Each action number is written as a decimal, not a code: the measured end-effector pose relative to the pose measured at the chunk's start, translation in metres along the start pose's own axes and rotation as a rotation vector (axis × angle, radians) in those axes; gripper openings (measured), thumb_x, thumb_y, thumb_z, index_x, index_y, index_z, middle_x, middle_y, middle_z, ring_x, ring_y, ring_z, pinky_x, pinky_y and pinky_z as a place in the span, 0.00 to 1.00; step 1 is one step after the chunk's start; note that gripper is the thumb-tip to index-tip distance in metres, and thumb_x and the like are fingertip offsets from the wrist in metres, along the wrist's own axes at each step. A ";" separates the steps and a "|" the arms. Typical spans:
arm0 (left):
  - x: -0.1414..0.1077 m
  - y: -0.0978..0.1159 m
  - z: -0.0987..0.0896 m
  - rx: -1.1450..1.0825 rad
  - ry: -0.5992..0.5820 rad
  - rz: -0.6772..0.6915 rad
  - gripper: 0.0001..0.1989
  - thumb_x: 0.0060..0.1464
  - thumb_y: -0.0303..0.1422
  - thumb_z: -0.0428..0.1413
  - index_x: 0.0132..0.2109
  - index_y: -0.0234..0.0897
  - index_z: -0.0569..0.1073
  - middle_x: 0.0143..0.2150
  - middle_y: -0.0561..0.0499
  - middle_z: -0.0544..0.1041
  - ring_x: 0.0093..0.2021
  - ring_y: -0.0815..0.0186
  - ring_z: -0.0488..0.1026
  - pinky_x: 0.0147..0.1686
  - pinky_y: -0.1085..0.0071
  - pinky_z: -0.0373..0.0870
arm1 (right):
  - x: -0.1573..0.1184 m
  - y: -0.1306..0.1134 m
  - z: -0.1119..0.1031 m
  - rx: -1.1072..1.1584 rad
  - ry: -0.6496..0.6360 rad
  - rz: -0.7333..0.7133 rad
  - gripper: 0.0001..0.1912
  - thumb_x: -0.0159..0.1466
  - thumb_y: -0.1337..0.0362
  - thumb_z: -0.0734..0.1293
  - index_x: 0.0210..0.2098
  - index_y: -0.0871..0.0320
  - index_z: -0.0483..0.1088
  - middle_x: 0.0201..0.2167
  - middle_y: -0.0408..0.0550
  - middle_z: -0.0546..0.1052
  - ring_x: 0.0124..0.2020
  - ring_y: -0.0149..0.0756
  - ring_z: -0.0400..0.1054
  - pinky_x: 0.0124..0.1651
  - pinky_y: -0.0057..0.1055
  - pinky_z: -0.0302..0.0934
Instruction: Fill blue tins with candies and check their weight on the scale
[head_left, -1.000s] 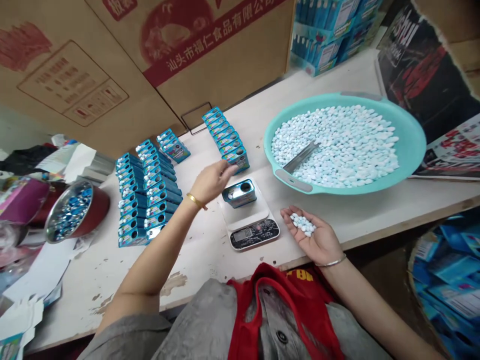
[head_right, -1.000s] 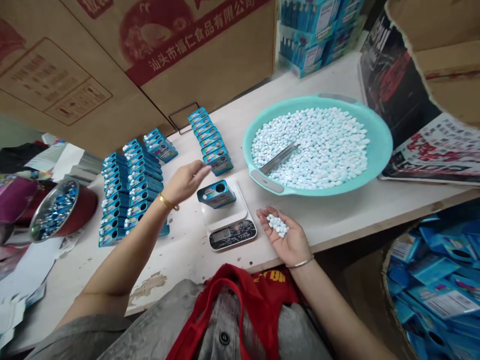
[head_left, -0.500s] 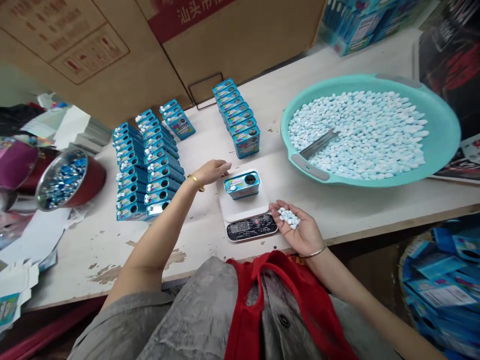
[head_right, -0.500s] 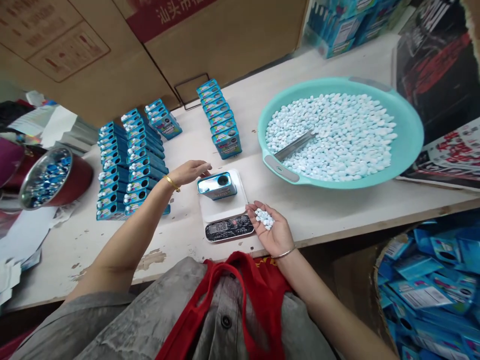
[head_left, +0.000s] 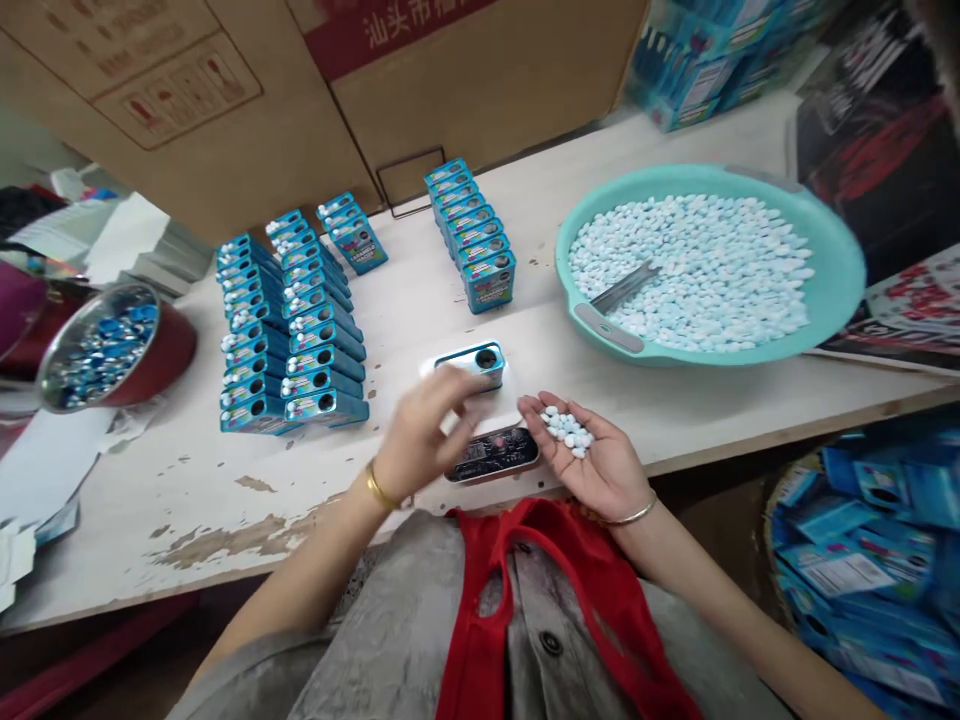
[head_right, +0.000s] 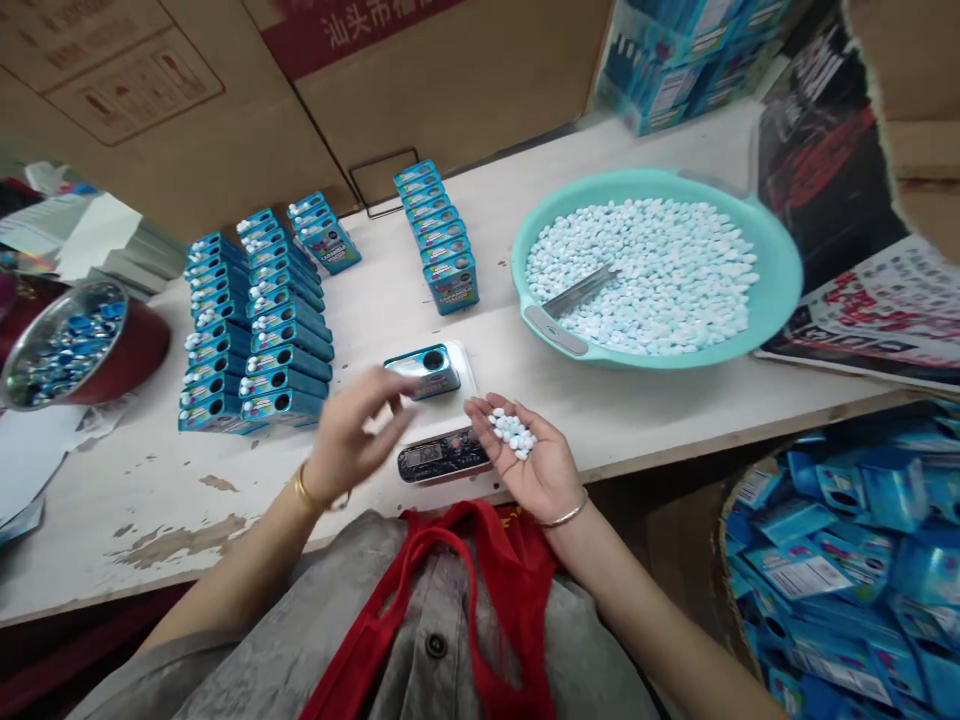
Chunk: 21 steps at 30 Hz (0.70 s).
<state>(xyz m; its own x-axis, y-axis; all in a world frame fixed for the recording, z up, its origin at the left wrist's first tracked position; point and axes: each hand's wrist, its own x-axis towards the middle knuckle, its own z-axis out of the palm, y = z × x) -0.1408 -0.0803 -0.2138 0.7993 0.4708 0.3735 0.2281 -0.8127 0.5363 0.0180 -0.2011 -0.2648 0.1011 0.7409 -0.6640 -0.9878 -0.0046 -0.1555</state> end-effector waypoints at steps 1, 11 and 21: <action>-0.005 0.014 0.007 -0.033 -0.094 0.042 0.13 0.59 0.33 0.51 0.51 0.37 0.66 0.43 0.46 0.72 0.41 0.67 0.70 0.40 0.70 0.71 | -0.003 0.002 0.004 -0.001 -0.020 0.023 0.15 0.65 0.71 0.55 0.37 0.67 0.73 0.36 0.57 0.80 0.40 0.37 0.75 0.42 0.30 0.72; -0.002 0.036 0.058 0.135 -0.362 -0.006 0.09 0.62 0.30 0.44 0.41 0.35 0.69 0.41 0.47 0.68 0.37 0.67 0.68 0.36 0.72 0.69 | -0.006 0.014 0.006 0.081 -0.049 0.029 0.14 0.63 0.73 0.57 0.33 0.63 0.74 0.26 0.46 0.80 0.27 0.27 0.74 0.31 0.20 0.69; 0.013 0.029 0.038 -0.070 -0.193 0.003 0.03 0.58 0.26 0.50 0.38 0.36 0.68 0.34 0.50 0.69 0.33 0.70 0.67 0.34 0.74 0.67 | -0.002 0.011 0.016 0.114 -0.068 0.069 0.17 0.66 0.71 0.53 0.35 0.66 0.73 0.27 0.49 0.80 0.29 0.29 0.75 0.36 0.24 0.71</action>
<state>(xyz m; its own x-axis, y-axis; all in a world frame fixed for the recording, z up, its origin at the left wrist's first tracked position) -0.1024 -0.1109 -0.2225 0.8933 0.3884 0.2263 0.1921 -0.7850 0.5889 0.0050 -0.1915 -0.2538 0.0279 0.7854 -0.6183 -0.9996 0.0165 -0.0242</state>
